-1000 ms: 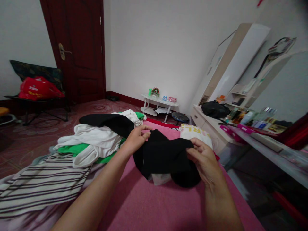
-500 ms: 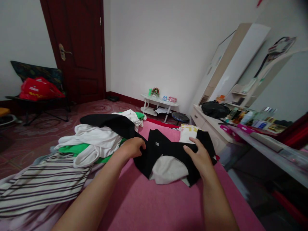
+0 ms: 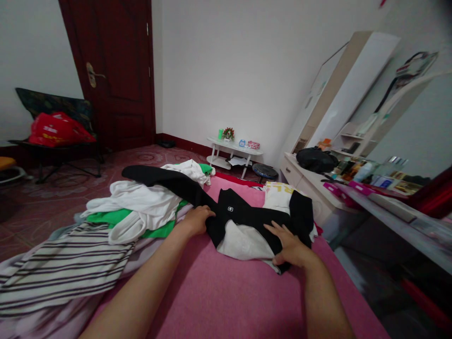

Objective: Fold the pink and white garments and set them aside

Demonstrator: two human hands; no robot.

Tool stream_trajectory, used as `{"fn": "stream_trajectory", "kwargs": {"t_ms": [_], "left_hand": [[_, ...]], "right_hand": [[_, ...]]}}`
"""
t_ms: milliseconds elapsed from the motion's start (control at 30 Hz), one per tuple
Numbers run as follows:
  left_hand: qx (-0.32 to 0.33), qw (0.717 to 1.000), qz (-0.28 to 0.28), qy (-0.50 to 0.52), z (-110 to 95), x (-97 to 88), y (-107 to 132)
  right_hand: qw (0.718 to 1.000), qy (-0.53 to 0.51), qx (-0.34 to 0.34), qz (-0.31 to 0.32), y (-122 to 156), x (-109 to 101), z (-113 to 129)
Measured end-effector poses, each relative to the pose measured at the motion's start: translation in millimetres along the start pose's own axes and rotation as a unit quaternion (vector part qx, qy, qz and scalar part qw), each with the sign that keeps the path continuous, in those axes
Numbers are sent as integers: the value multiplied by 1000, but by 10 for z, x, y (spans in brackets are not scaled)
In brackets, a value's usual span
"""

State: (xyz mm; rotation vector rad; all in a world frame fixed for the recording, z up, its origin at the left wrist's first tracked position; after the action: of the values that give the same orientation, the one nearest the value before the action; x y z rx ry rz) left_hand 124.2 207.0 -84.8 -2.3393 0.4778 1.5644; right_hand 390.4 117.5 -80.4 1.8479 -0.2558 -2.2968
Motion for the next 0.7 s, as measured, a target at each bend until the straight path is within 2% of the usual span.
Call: {"fn": "stream_trajectory", "kwargs": {"t_ms": [100, 200, 300, 400, 467, 500, 567, 633, 700], "left_hand": [[-10, 1000, -20, 19, -17, -65, -18], [-58, 995, -60, 51, -5, -226, -21], [-132, 978, -142, 80, 43, -537, 35], [-158, 937, -256, 177, 88, -939, 176], [-130, 890, -324, 294, 125, -1175, 291], [-110, 857, -352, 360, 156, -1276, 352], [-76, 772, -396, 490, 242, -1430, 473], [-56, 687, -425, 587, 311, -1536, 584], [-41, 631, -444, 635, 318, -1630, 679]], "right_hand": [[1000, 24, 15, 11, -10, 32, 41], [1000, 15, 12, 10, -10, 39, 96], [1000, -3, -9, 6, 3, 23, 188], [1000, -1, -22, -1, -4, 8, 301], [999, 6, -25, -32, -33, -43, 380], [998, 11, -26, -63, -49, -98, 413], [988, 22, -18, -150, -57, -258, 432], [967, 23, -1, -256, -8, -441, 373], [938, 9, 11, -346, 73, -575, 256]]}}
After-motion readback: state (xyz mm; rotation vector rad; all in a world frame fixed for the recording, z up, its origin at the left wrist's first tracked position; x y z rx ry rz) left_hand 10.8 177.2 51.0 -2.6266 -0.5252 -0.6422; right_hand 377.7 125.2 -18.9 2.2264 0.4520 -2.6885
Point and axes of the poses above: each hand's wrist, its own y-axis away from the middle knuckle, its own x-axis out of the palm, z = x × y, the point moved 10 cm from there along -y, towards the middle knuckle, and after that the axes turned 8 degrees about -x, right-handed, at the moved point
